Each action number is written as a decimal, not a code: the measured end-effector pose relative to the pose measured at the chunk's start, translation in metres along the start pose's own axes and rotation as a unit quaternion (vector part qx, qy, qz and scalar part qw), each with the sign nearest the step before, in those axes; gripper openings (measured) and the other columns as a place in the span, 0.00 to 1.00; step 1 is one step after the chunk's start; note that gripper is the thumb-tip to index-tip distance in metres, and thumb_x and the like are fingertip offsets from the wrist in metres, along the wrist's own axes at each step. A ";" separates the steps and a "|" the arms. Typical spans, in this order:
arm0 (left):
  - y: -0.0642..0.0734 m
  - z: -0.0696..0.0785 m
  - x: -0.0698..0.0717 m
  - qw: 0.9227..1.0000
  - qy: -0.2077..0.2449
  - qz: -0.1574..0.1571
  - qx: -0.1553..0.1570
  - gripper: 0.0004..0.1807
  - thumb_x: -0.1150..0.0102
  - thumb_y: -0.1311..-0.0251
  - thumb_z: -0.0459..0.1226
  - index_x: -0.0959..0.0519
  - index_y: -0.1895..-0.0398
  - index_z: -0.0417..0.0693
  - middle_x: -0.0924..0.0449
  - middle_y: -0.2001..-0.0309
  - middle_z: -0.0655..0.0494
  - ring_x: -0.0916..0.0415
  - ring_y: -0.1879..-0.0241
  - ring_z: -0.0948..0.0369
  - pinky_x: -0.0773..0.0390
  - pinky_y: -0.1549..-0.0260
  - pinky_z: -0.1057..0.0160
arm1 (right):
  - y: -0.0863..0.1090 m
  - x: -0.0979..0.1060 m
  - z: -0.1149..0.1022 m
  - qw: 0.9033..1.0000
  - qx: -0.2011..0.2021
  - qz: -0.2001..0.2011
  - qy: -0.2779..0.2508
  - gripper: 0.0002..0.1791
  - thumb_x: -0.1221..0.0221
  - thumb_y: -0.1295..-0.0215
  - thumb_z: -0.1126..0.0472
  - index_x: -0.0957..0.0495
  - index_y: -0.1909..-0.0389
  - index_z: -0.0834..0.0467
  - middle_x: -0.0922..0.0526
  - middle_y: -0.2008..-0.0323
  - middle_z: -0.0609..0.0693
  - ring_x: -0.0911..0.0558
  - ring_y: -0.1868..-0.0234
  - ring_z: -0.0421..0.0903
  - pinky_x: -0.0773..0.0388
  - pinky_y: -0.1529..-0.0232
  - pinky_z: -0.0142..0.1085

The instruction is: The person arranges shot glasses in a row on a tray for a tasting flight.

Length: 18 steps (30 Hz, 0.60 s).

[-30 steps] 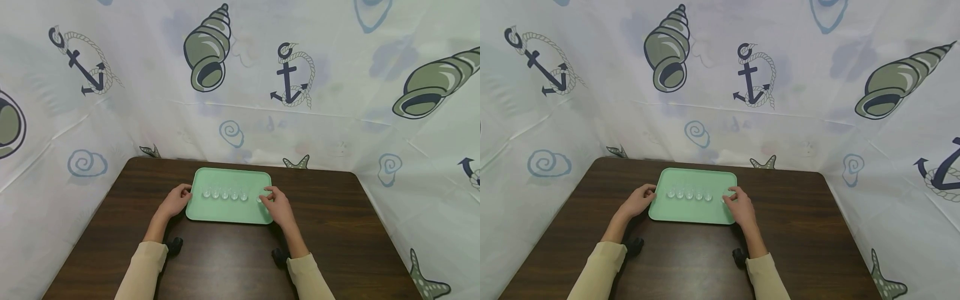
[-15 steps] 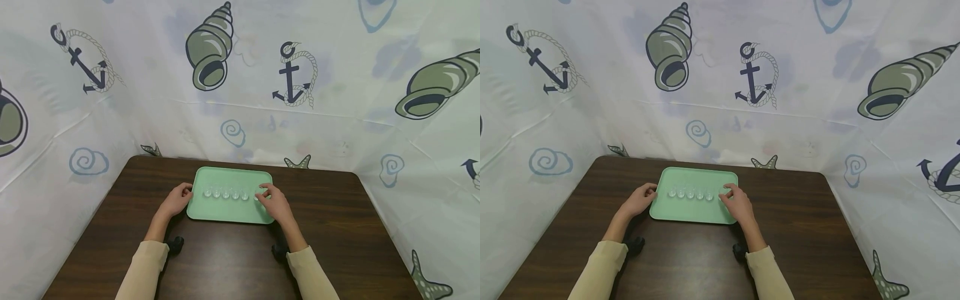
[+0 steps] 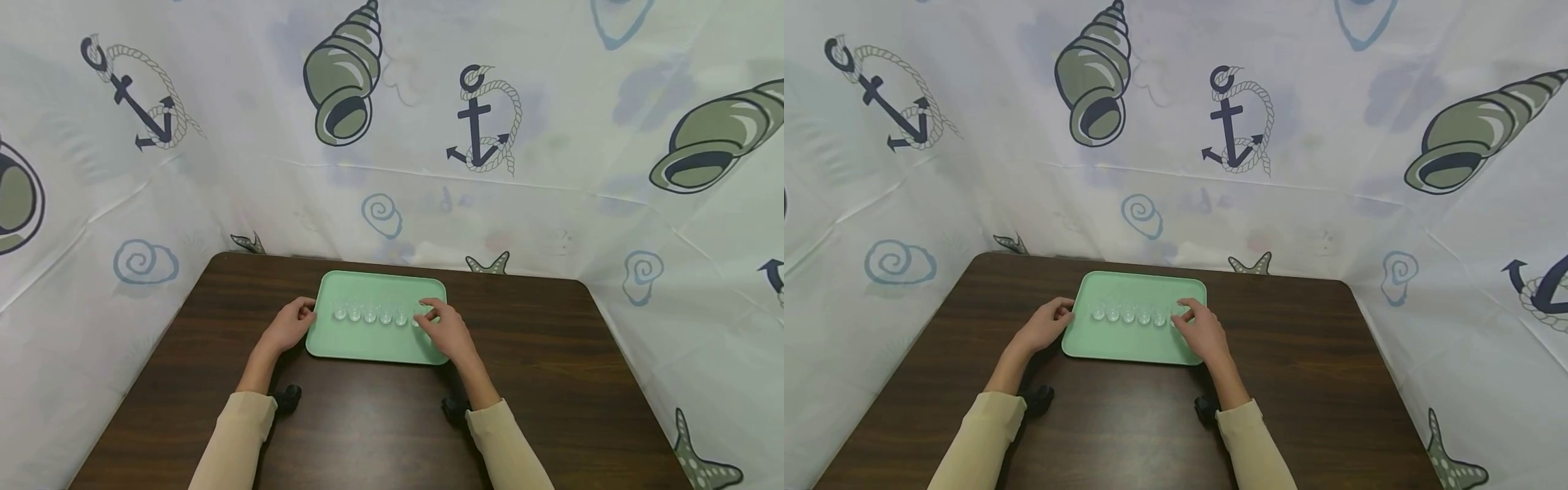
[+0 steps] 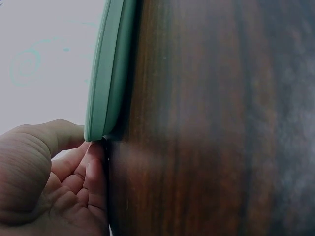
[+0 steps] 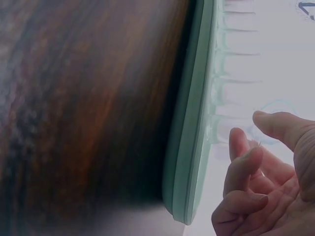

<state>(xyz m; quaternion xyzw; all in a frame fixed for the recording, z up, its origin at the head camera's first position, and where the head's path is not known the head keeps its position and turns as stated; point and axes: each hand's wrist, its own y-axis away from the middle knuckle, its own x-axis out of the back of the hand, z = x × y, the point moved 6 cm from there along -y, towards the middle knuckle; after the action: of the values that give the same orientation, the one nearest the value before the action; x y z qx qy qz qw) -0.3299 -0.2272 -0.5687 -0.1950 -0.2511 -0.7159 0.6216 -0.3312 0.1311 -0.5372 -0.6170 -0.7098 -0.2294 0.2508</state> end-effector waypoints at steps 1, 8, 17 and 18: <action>0.000 0.000 0.000 1.000 0.000 0.000 0.000 0.25 0.51 0.16 0.38 0.31 0.25 0.32 0.23 0.49 0.40 0.25 0.52 0.50 0.24 0.51 0.51 | 0.000 0.000 0.000 1.000 0.001 0.000 -0.001 0.27 0.35 0.23 0.48 0.21 0.28 0.51 0.13 0.57 0.50 0.22 0.72 0.46 0.27 0.70 0.41; -0.002 0.000 -0.001 1.000 -0.008 -0.004 -0.004 0.25 0.51 0.16 0.39 0.31 0.24 0.33 0.23 0.48 0.40 0.24 0.51 0.49 0.24 0.51 0.51 | 0.003 -0.001 0.001 1.000 -0.001 0.000 -0.002 0.27 0.35 0.23 0.47 0.22 0.28 0.51 0.13 0.57 0.50 0.21 0.70 0.46 0.27 0.69 0.41; -0.004 0.002 -0.004 1.000 -0.011 -0.014 -0.002 0.25 0.51 0.16 0.39 0.31 0.24 0.34 0.23 0.47 0.40 0.24 0.50 0.49 0.24 0.51 0.51 | 0.006 0.001 0.006 1.000 -0.013 -0.019 0.004 0.28 0.34 0.23 0.50 0.24 0.26 0.52 0.13 0.56 0.52 0.20 0.67 0.45 0.25 0.66 0.41; -0.005 0.002 -0.004 1.000 -0.012 -0.014 -0.003 0.26 0.51 0.16 0.39 0.31 0.24 0.34 0.23 0.47 0.40 0.24 0.50 0.49 0.24 0.51 0.51 | 0.006 0.001 0.007 1.000 -0.015 -0.023 0.002 0.29 0.34 0.23 0.50 0.25 0.25 0.51 0.13 0.55 0.52 0.20 0.66 0.45 0.24 0.65 0.41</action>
<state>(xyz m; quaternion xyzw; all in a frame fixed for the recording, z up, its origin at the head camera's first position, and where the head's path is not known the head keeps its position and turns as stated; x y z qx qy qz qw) -0.3342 -0.2227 -0.5699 -0.2021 -0.2588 -0.7232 0.6076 -0.3259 0.1373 -0.5419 -0.6036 -0.7201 -0.2468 0.2373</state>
